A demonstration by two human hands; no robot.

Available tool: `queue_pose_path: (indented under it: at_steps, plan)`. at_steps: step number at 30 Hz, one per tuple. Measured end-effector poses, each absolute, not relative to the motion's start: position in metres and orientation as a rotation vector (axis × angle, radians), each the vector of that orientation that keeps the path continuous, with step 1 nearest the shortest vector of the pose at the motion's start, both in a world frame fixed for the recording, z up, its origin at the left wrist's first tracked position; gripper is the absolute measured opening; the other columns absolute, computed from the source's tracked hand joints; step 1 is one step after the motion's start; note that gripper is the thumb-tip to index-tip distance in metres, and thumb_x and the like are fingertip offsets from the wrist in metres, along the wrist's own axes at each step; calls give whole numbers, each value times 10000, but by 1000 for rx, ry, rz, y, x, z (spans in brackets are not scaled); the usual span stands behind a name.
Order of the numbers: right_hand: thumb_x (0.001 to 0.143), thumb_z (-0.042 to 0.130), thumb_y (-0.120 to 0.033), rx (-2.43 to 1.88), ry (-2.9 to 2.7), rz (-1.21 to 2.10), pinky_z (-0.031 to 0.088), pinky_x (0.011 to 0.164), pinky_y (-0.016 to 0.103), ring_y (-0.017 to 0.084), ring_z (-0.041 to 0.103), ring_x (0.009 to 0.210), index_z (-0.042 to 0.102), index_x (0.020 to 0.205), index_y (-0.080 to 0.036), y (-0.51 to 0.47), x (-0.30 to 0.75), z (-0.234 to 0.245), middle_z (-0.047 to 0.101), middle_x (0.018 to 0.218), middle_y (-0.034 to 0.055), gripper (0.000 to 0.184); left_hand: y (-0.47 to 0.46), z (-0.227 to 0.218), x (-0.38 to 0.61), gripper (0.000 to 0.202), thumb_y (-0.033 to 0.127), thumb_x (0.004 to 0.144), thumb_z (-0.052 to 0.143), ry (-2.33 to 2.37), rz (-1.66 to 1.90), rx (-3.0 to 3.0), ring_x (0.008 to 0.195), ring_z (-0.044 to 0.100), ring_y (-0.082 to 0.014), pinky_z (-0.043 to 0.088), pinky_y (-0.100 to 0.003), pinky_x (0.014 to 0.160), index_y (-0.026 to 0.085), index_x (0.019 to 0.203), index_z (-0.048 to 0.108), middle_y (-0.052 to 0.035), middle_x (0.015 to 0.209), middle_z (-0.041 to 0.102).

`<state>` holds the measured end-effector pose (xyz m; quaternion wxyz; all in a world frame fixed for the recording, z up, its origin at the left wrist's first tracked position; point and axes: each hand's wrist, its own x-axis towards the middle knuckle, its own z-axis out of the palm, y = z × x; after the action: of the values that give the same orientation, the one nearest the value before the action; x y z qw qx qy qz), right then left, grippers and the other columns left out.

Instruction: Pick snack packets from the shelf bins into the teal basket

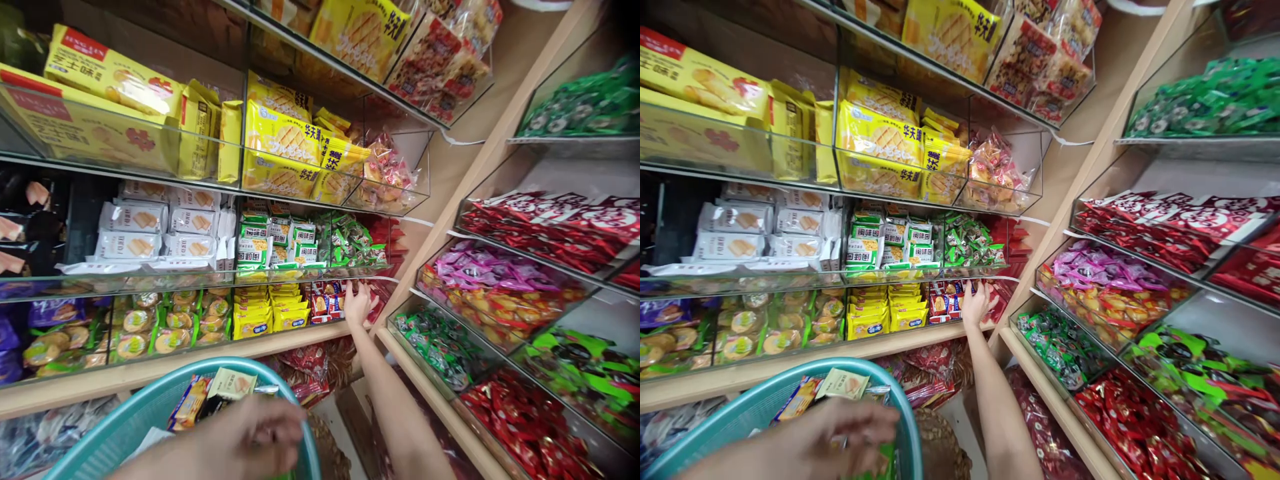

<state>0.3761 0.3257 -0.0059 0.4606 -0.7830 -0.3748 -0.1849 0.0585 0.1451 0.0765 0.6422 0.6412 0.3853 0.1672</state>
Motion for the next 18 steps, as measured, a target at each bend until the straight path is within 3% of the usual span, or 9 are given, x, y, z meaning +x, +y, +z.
queue_pose_path:
  at_steps: [2, 6, 11, 18]
  plan:
    - [893, 314, -387, -1879, -958, -442, 177, 1036, 413, 225, 470, 1172, 619, 1054, -138, 321, 382, -8, 609, 1168, 143, 426, 184, 85, 90, 307, 367, 717, 650, 800, 362, 1599, 909, 606, -194, 475, -280, 787, 206, 979, 661, -8, 955, 683]
    - [899, 249, -307, -1808, -976, -436, 259, 1013, 382, 211, 451, 1191, 583, 1119, -112, 310, 397, -16, 586, 1198, 148, 444, 251, 91, 162, 256, 276, 811, 485, 653, 379, 2485, 800, 606, -183, 476, -268, 710, 153, 982, 630, -38, 903, 669]
    - [886, 240, -283, -1676, -1031, -405, 323, 1001, 365, 205, 437, 1204, 534, 1191, -101, 301, 415, -29, 550, 1239, 143, 462, 301, 76, 232, 306, 165, 814, 434, 771, 467, 2683, 1094, 502, -255, 386, -347, 949, 101, 1076, 579, -151, 1164, 559]
    - [853, 299, -219, -1441, -1235, -256, 360, 1003, 385, 185, 481, 1164, 516, 1236, -168, 296, 441, -39, 560, 1239, 99, 443, 337, 51, 265, 449, 13, 750, 389, 944, 500, 2796, 1123, 485, -296, 363, -413, 972, 59, 1183, 499, -205, 1192, 528]
